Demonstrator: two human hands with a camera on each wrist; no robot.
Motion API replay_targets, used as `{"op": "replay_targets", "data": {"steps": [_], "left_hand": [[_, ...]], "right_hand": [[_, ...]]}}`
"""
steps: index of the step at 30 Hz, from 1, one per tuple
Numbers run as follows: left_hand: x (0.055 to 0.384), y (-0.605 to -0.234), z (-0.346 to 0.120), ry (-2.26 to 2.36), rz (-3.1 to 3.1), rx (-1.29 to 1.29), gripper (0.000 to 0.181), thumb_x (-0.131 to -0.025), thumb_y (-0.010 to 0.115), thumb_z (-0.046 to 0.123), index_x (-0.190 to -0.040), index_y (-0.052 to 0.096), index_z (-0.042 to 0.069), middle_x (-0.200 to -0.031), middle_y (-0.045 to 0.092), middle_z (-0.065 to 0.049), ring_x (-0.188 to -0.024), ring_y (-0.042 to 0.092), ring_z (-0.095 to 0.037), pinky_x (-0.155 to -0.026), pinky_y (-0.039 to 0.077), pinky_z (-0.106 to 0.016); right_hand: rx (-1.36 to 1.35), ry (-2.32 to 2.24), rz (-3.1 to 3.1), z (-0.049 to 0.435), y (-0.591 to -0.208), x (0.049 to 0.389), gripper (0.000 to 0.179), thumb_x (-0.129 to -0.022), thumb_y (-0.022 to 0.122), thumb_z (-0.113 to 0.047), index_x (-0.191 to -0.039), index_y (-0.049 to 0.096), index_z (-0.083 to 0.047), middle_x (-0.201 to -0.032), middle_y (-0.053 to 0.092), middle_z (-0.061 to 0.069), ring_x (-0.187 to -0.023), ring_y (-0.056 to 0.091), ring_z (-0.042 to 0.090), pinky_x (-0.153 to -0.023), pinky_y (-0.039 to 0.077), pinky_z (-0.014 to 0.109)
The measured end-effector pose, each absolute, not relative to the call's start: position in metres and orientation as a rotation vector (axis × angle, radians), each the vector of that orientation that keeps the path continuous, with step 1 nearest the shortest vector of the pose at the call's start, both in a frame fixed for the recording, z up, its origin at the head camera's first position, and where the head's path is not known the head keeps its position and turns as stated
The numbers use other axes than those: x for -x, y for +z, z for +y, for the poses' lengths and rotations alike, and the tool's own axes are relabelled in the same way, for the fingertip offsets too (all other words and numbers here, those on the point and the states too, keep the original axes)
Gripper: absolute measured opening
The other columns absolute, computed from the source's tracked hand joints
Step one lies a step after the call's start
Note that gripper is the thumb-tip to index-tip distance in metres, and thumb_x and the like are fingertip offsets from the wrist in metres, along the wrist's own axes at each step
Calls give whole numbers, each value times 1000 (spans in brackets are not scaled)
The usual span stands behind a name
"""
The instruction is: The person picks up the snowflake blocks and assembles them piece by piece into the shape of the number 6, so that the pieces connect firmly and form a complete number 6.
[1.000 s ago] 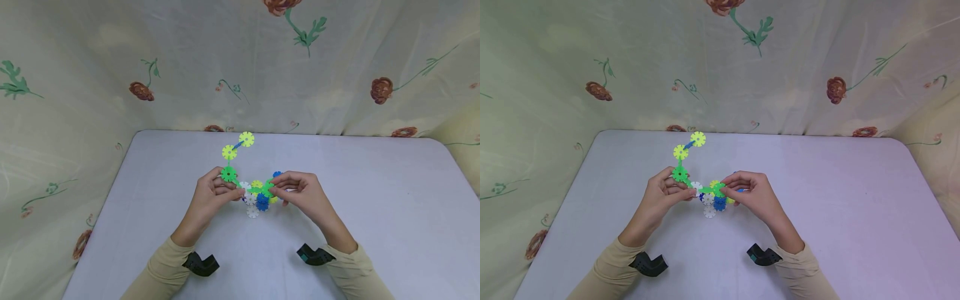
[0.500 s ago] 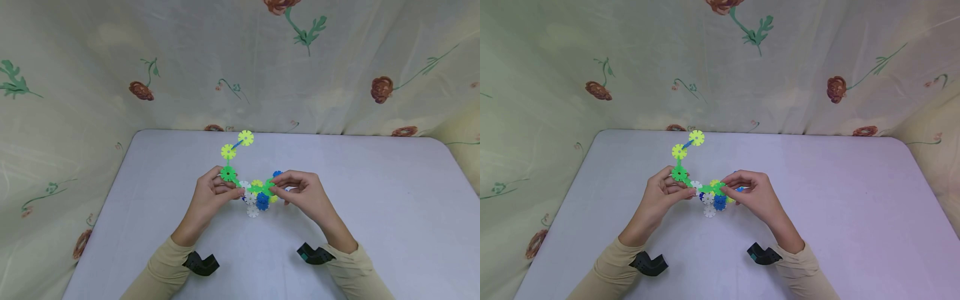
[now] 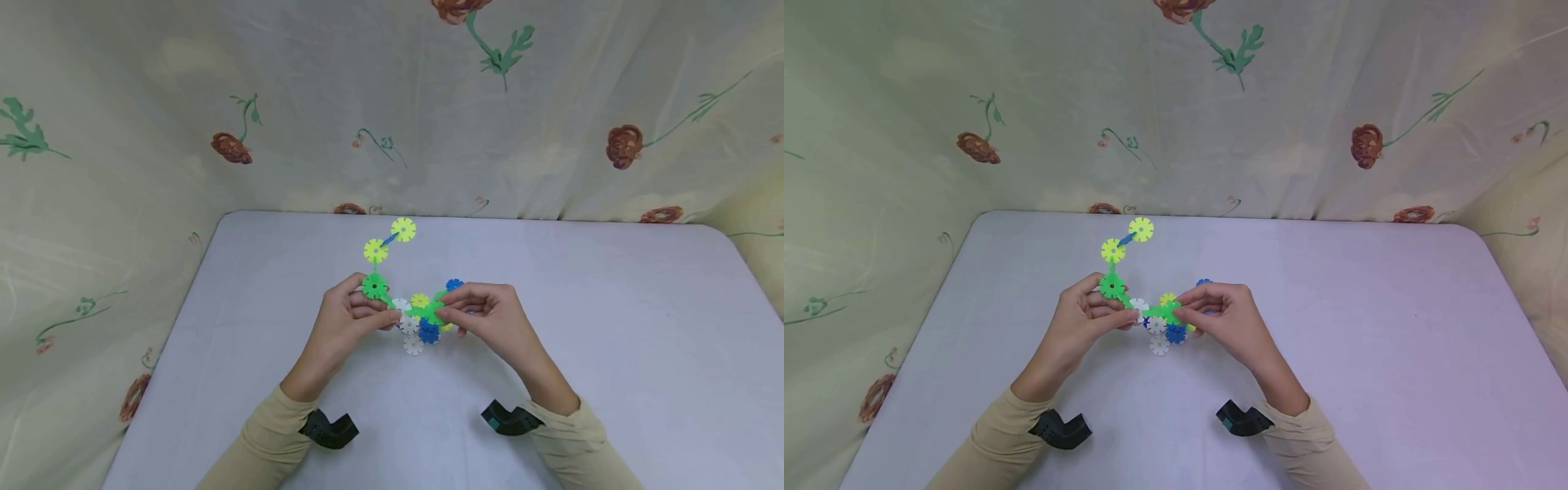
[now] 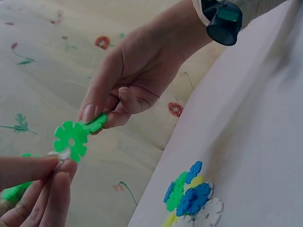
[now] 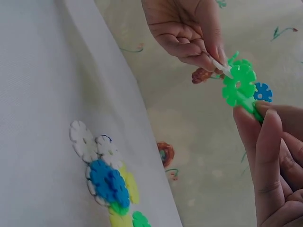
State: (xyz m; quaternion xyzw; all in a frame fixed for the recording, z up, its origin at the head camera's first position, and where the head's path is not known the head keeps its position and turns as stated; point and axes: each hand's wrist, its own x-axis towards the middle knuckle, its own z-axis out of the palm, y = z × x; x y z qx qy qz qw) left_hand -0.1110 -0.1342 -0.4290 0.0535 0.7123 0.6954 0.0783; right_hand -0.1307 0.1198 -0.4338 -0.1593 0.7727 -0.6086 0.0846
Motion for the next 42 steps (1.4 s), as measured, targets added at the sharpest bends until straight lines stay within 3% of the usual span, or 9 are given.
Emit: {"op": "replay_targets", "data": {"steps": [6, 10, 15, 21, 25, 37, 42], "left_hand": [[111, -431, -134, 2066, 2134, -159, 31, -87, 80, 1, -106, 55, 3, -89, 77, -13, -75, 77, -15, -78, 64, -33], [112, -431, -135, 2053, 2142, -155, 31, -87, 80, 0, -105, 56, 3, -89, 77, -13, -78, 79, -18, -78, 64, -32], [112, -430, -135, 2038, 2218, -194, 25, -86, 81, 1, -105, 64, 0, -92, 76, -16, -82, 77, -17, -76, 62, -26], [112, -429, -134, 2005, 2274, -222, 21, -90, 78, 3, -108, 71, -2, -98, 73, -19, -84, 72, -11, -76, 60, -21], [111, -429, -132, 1987, 2282, -213, 28, -91, 77, 5, -118, 70, 0, -102, 73, -18, -89, 72, -11, -79, 60, -21], [110, -432, -124, 1974, 2135, -213, 71, -84, 83, 0, -146, 50, 14, -116, 75, -22, -96, 77, -20, -84, 63, -26], [108, -434, -121, 1978, 2173, -233, 73, -84, 83, -1, -148, 51, 16, -109, 77, -21, -96, 79, -24, -82, 63, -27]], "right_hand": [[435, -1837, 2261, 117, -436, 132, 12, -91, 77, -3, -101, 76, 3, -89, 78, 18, -67, 73, 12, -60, 62, 30], [417, -1805, 2251, 117, -436, 132, 14, -91, 78, -5, -103, 75, 3, -88, 79, 11, -69, 74, 12, -62, 63, 35], [398, -1735, 2195, 118, -435, 132, 18, -91, 79, -10, -105, 74, 0, -88, 78, 4, -73, 76, 24, -67, 64, 44], [475, -1632, 2217, 117, -437, 132, 14, -91, 79, -14, -104, 75, -8, -94, 76, 9, -77, 71, 30, -54, 57, 38], [489, -1619, 2235, 117, -438, 132, 13, -92, 79, -13, -104, 75, -9, -94, 75, 10, -76, 71, 28, -50, 54, 36], [430, -1710, 2222, 109, -437, 127, 17, -93, 78, -14, -107, 75, -6, -98, 76, 11, -73, 70, 33, -58, 60, 40], [454, -1733, 2220, 104, -439, 125, 17, -93, 78, -13, -108, 75, -6, -98, 77, 13, -80, 74, 32, -63, 63, 42]]}}
